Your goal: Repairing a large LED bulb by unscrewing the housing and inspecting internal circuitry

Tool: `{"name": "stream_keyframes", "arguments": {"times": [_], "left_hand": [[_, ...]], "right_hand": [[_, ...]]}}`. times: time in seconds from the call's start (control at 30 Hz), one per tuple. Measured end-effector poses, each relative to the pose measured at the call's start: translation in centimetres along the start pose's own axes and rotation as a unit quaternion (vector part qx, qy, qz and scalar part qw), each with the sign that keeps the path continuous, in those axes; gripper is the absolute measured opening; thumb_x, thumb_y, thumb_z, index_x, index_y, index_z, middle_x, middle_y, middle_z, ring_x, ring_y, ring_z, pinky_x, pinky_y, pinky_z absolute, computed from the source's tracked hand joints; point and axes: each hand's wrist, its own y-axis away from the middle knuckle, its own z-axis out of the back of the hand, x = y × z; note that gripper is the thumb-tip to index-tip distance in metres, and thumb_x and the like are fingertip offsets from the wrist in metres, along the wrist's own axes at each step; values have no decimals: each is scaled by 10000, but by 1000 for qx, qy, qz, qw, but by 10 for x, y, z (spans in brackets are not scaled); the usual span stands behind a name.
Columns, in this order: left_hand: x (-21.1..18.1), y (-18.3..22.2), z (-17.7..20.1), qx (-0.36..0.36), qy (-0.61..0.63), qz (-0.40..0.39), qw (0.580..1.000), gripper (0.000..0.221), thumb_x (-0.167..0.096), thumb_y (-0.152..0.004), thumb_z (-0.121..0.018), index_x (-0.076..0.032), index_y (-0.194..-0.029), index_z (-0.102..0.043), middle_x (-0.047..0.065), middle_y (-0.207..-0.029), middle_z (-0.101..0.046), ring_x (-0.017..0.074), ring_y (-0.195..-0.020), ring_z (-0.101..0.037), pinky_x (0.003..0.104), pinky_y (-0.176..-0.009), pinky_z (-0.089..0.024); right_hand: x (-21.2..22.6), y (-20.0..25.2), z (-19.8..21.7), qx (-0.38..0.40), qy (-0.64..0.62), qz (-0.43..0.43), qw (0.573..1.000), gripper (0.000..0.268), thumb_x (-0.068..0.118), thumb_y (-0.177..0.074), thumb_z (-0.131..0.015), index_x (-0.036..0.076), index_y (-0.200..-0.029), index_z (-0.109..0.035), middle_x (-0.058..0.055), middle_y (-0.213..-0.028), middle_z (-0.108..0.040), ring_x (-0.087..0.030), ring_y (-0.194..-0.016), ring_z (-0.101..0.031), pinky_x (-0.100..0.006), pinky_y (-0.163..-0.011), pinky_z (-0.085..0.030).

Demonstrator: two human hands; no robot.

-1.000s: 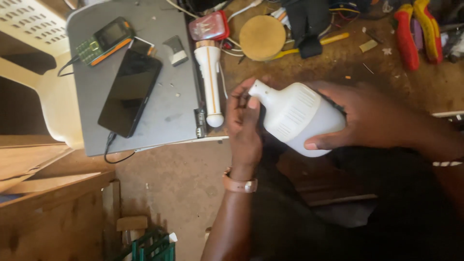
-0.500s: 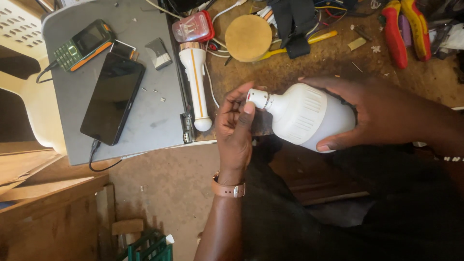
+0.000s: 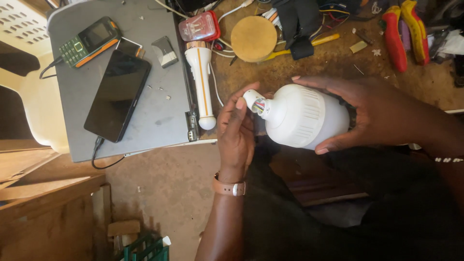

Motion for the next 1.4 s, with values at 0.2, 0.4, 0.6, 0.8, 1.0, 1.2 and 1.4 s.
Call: {"name": "stream_keyframes", "arguments": {"times": [0.2, 0.4, 0.6, 0.8, 1.0, 1.2, 1.4], "left_hand": [[9, -5, 11, 5, 135, -9, 991, 341, -185, -908, -494, 103, -1090, -489, 223, -902, -595, 266, -885, -587, 297, -848, -452], [5, -3, 12, 10, 110, -33, 993, 373, -214, -915, -481, -13, -1218, -397, 213, -873, -613, 299, -918, -584, 371, -912, -413], [0, -4, 6, -58, 1, -34, 998, 316, -302, -872, -522, -26, -1025, -541, 48, -839, -503, 108, -742, -466, 220, -686, -383], [1, -3, 7, -95, 10, -12, 995, 381, -383, -854, -497, -16, -932, -562, 40, -741, -519, 104, -692, -477, 205, -655, -373], [10, -5, 16, 10, 186, -12, 982, 325, -391, -944, -376, -102, -944, -525, 109, -1061, -554, 218, -984, -518, 348, -897, -388], [5, -5, 12, -8, 146, -87, 985, 283, -292, -936, -450, -82, -1123, -418, 179, -892, -599, 234, -866, -576, 353, -852, -436], [-1, -2, 10, -38, 57, -103, 992, 342, -291, -940, -434, -22, -1149, -452, 169, -872, -625, 252, -902, -586, 354, -870, -438]], "right_hand": [[8, -1, -8, -50, 0, 59, 997, 1026, 399, -395, -828, 173, -1294, -386, -23, -1254, -512, -195, -1109, -493, -311, -858, -366], [10, -3, -12, -52, 56, 70, 995, 1040, 465, -415, -799, 201, -1318, -357, -24, -1233, -527, -235, -1040, -536, -334, -796, -397], [15, -4, -7, -34, 53, 31, 998, 1048, 456, -409, -794, 229, -1328, -345, 1, -1261, -501, -219, -1084, -503, -331, -811, -382], [15, -7, -7, -35, -3, 39, 999, 1021, 367, -404, -816, 164, -1303, -378, 5, -1309, -456, -159, -1169, -433, -304, -906, -316], [18, -15, -16, -53, 32, 109, 992, 1003, 409, -428, -806, 140, -1293, -376, 4, -1317, -449, -177, -1156, -455, -323, -888, -341], [24, -21, -20, -35, 24, 54, 998, 1025, 399, -402, -811, 210, -1307, -366, 32, -1305, -461, -178, -1145, -463, -317, -865, -360], [27, -22, -19, -23, -28, 45, 998, 1005, 334, -402, -807, 184, -1299, -379, -16, -1296, -473, -154, -1160, -456, -300, -889, -351]]}}
